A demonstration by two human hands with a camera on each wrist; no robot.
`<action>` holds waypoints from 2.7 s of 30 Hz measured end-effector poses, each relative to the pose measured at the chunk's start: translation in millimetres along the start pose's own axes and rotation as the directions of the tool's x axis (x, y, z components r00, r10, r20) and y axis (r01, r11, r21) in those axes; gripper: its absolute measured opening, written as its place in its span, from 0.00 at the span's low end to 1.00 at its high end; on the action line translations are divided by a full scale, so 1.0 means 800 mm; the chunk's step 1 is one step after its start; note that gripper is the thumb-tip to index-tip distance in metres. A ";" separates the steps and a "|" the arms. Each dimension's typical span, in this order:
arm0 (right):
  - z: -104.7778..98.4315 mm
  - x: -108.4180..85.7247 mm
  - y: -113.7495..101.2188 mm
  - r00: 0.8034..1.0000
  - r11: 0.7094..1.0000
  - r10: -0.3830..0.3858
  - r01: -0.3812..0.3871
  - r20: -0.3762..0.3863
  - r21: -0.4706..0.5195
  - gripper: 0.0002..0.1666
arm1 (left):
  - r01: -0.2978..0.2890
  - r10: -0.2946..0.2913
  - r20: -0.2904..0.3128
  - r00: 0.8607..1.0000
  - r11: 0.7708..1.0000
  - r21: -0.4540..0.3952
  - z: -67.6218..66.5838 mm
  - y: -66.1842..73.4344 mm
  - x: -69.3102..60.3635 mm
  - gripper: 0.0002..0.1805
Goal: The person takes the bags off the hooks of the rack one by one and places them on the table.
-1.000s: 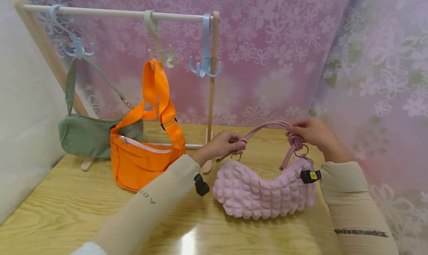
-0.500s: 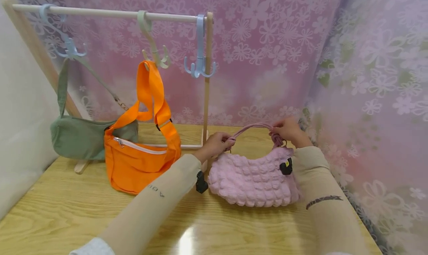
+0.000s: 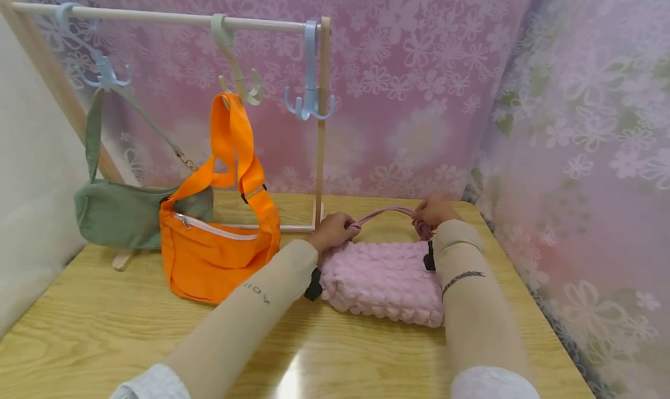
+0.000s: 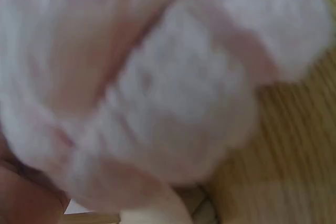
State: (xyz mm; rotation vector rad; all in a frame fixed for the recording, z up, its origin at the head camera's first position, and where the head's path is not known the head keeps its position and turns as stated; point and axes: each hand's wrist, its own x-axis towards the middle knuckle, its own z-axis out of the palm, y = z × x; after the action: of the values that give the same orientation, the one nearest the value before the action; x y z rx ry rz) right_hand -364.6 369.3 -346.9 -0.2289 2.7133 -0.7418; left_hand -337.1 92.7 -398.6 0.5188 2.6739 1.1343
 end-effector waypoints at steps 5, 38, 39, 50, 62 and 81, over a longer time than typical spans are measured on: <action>0.006 0.010 0.006 0.998 0.998 0.048 -0.049 0.041 0.030 0.19 | 0.018 -0.018 0.014 1.000 1.000 0.003 0.000 -0.002 0.003 0.13; -0.024 -0.009 -0.025 0.987 0.994 0.027 -0.009 0.160 -0.108 0.46 | 0.034 -0.051 0.127 0.991 0.991 0.132 0.001 0.018 -0.012 0.31; -0.030 -0.014 -0.030 0.990 0.995 0.019 -0.005 0.142 -0.095 0.47 | 0.022 -0.038 0.137 0.990 0.993 0.117 0.000 0.021 -0.015 0.32; -0.057 -0.108 -0.093 0.992 0.981 -0.107 0.094 -0.071 -0.167 0.47 | -0.076 0.096 0.151 0.984 0.988 -0.135 -0.037 0.059 -0.051 0.29; -0.026 -0.191 -0.174 0.935 0.975 -0.210 0.181 -0.287 -0.125 0.43 | -0.434 0.461 -0.013 0.887 0.845 0.313 -0.087 0.115 -0.162 0.28; 0.068 -0.240 -0.255 0.713 0.854 -0.516 0.467 -0.475 -0.228 0.37 | -0.550 0.680 -0.287 0.675 0.723 0.419 -0.136 0.085 -0.260 0.27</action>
State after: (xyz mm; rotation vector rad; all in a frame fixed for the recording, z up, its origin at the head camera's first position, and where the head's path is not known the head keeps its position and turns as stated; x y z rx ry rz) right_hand -152.0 214.9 -235.2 -0.9400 3.2495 -0.9292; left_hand -162.0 -15.7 -266.4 1.5146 3.1776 1.0671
